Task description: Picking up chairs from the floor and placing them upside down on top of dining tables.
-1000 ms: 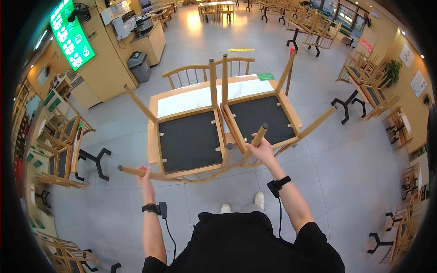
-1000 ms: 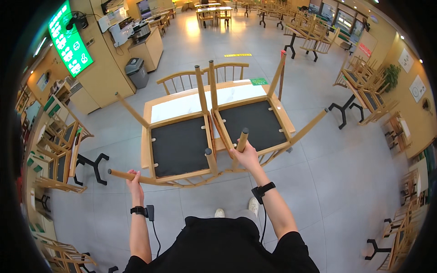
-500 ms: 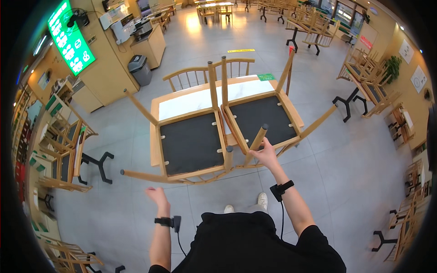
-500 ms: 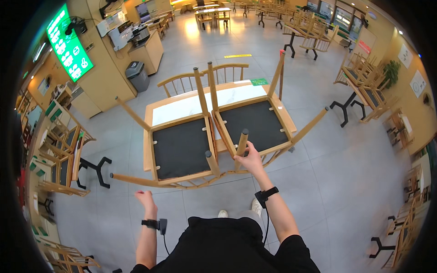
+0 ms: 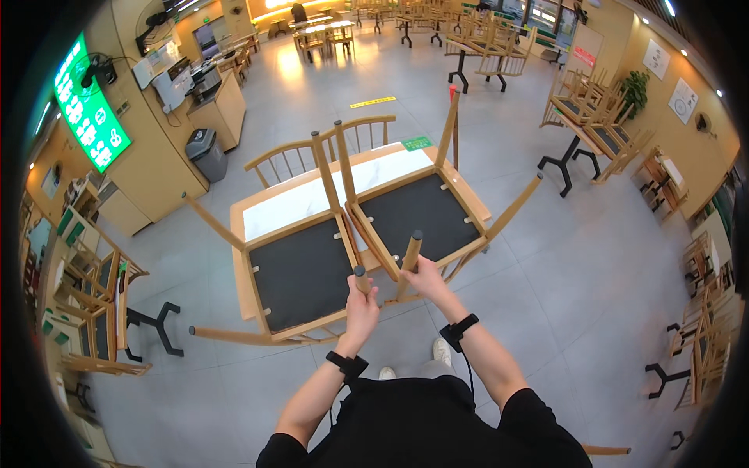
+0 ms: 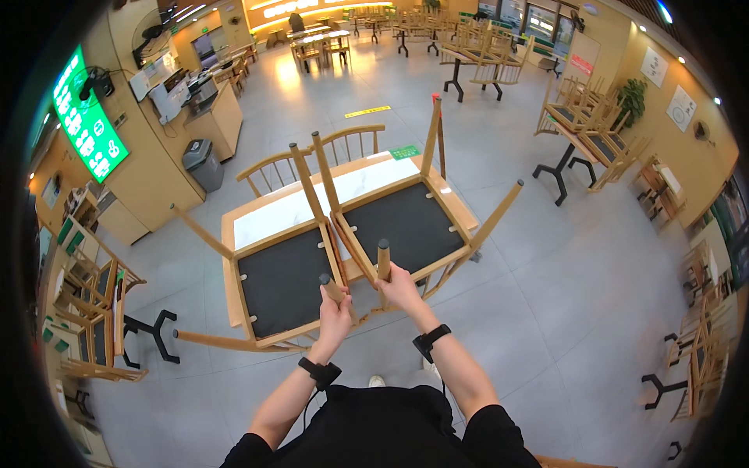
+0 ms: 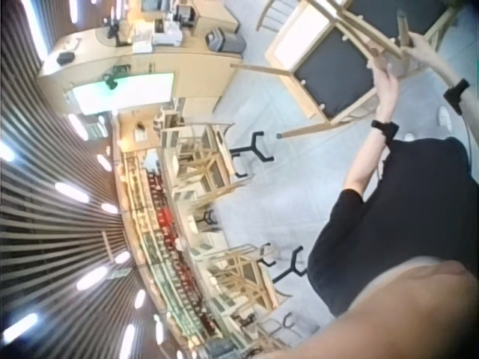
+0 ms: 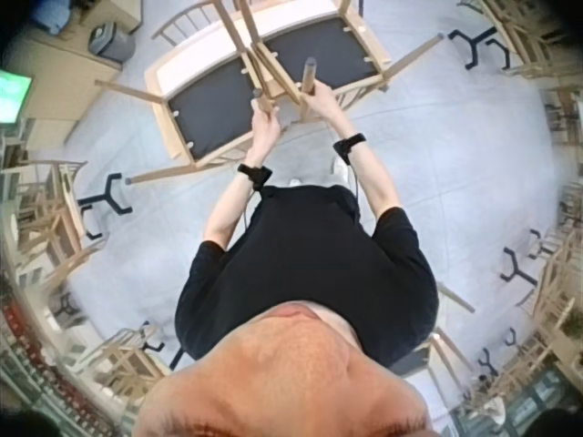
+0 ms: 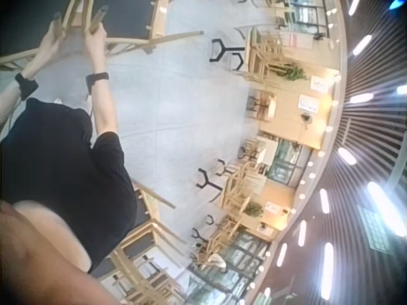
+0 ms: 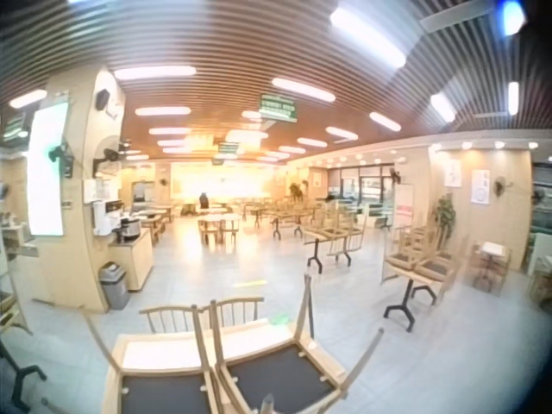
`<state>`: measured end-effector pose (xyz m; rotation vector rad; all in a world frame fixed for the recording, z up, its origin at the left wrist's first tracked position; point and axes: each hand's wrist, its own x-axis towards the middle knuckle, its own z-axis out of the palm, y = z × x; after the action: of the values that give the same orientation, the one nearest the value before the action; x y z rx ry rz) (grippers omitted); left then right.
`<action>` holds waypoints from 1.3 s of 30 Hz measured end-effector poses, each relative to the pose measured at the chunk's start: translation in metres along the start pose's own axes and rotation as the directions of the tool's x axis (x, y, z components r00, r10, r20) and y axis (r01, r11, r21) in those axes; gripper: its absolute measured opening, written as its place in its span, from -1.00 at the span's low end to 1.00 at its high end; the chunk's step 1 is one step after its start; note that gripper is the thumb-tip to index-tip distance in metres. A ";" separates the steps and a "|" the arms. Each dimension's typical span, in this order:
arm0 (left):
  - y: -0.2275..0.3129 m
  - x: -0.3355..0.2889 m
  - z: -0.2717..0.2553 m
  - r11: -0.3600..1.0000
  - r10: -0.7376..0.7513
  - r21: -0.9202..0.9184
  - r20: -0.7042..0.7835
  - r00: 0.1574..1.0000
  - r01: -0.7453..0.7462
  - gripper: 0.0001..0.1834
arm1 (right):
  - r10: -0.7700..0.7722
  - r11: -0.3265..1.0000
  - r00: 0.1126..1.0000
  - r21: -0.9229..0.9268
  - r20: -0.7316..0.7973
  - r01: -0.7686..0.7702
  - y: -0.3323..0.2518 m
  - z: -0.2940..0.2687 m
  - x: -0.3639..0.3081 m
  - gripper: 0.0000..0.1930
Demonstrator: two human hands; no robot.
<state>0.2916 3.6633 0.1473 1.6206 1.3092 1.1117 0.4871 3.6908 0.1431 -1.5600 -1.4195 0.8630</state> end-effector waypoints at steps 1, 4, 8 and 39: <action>0.003 0.000 0.001 1.000 -0.019 -0.005 0.002 1.000 0.020 -0.74 | 0.014 1.000 1.000 -0.009 -0.006 -0.014 -0.002 -0.001 -0.002 -0.72; 0.008 0.002 0.003 0.998 -0.052 -0.024 -0.004 0.999 0.052 -0.76 | 0.037 0.999 0.999 -0.036 -0.014 -0.038 -0.007 -0.002 -0.003 -0.73; 0.003 0.006 0.008 0.999 -0.024 -0.048 -0.041 0.999 0.022 -0.77 | 0.034 0.998 0.999 -0.053 -0.001 -0.034 -0.006 -0.001 -0.002 -0.73; -0.007 -0.030 0.086 0.992 -0.121 -0.050 -0.546 0.829 0.113 -0.13 | 0.212 0.975 0.928 -0.136 0.307 -0.178 0.107 -0.243 -0.020 -0.20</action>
<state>0.3677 3.6324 0.1071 1.2211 1.7290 1.5766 0.7480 3.6385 0.1448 -1.7202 -1.5750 1.2239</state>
